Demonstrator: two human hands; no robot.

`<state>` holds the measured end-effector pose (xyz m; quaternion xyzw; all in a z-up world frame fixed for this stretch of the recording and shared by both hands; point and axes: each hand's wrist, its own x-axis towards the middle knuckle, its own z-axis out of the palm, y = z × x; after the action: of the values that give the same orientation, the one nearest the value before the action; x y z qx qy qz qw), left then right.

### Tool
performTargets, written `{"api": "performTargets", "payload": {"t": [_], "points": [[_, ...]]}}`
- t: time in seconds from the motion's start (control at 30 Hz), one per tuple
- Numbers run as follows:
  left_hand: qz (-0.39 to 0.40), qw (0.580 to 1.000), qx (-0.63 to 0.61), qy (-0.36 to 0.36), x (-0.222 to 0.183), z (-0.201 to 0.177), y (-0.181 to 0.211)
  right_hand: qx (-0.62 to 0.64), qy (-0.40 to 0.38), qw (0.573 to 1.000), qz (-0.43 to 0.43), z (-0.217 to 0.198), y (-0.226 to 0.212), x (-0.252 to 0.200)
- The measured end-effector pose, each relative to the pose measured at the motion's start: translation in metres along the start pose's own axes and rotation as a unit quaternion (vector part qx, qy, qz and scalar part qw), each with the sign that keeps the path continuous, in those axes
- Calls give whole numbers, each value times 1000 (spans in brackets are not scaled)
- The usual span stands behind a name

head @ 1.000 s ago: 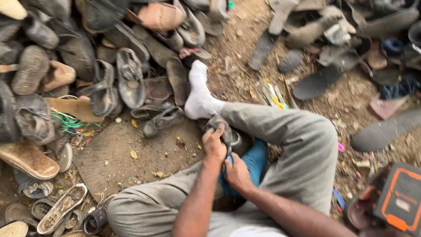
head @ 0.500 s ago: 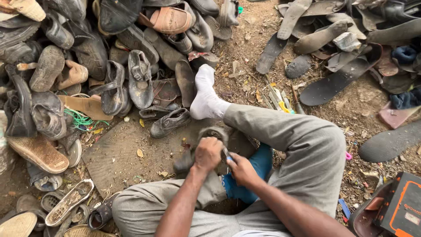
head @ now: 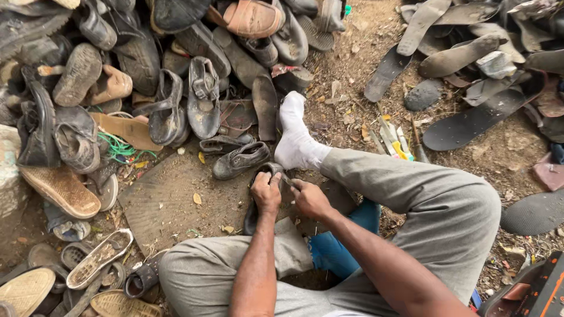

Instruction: The person uses a knife and adhesive to repair several old shoes, cutting away excess material and securing the soles.

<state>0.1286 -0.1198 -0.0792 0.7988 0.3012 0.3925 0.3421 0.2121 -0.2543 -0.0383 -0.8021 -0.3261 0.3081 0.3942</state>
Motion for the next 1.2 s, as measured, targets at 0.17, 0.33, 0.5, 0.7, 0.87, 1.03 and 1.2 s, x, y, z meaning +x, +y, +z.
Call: {"api": "performTargets", "payload": {"t": [0.17, 0.33, 0.5, 0.7, 0.87, 1.03, 1.2], "points": [[-28, 999, 8, 21, -4, 9, -9, -98, -13, 993, 65, 0, -9, -44], [38, 999, -11, -20, -9, 10, -21, -111, -9, 993, -33, 4, -3, -8], [-24, 999, -19, 29, -6, 15, -23, -84, -29, 992, 91, -1, -38, -34], [-73, 996, -12, 48, -2, 5, -14, -71, -6, 996, 60, 18, 1, -57], [-192, 964, -180, 35, 0, -7, -5, 80, -65, 991, 88, 28, 8, -21], [-305, 904, -289, 84, -2, -6, -12, -146, -76, 983, 78, 2, -22, -91], [-327, 913, -238, 61, 5, -16, 0, -121, -77, 983, 112, 2, -30, -85]]}}
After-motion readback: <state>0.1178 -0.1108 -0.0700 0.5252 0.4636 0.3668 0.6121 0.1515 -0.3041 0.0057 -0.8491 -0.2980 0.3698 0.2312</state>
